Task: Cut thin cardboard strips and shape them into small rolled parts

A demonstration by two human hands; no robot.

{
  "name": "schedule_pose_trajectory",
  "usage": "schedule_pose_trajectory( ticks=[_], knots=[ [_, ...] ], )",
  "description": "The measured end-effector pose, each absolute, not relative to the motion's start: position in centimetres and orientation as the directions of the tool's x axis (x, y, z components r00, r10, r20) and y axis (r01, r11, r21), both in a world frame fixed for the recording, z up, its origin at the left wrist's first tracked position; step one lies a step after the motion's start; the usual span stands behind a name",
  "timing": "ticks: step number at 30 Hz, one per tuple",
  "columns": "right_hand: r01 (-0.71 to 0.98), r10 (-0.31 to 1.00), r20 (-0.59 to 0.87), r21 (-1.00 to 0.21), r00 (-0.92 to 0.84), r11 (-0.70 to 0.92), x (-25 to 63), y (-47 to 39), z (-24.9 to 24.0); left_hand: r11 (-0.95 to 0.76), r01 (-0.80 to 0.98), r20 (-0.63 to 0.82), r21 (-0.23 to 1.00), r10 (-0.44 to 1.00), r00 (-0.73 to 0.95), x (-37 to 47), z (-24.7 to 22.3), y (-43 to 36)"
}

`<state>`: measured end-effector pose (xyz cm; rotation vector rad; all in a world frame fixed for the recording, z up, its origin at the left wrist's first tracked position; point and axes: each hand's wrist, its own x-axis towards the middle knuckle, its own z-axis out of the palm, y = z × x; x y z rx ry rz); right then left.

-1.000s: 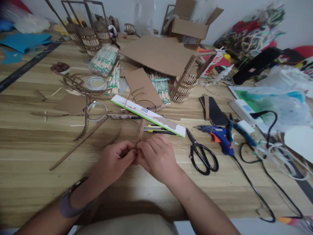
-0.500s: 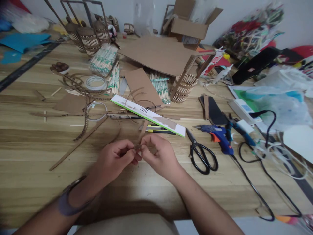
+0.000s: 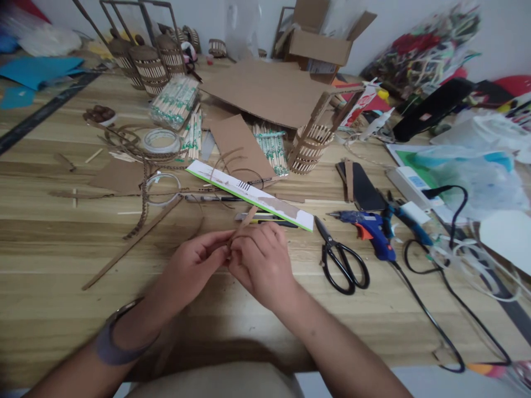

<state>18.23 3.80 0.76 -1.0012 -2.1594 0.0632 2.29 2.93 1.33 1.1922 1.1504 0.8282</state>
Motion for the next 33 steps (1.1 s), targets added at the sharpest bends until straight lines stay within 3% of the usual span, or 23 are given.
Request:
schedule_pose_trajectory(
  ticks=[20, 27, 33],
  knots=[
    [0.686, 0.684, 0.608, -0.294, -0.403, 0.665, 17.9, 3.6, 0.0, 0.285, -0.093, -0.263, 0.954, 0.944, 0.198, 2.5, 0.6, 3.1],
    [0.685, 0.682, 0.62, -0.302, -0.387, 0.663, 18.0, 3.3, 0.4, 0.179, 0.145, -0.202, 0.973, 0.966, 0.161, 2.6, 1.3, 2.6],
    [0.637, 0.724, 0.628, -0.44, -0.286, 0.633, 17.3, 2.9, 0.6, 0.191, 0.212, -0.217, 0.958, 0.97, 0.108, 2.6, 1.5, 2.6]
  ],
)
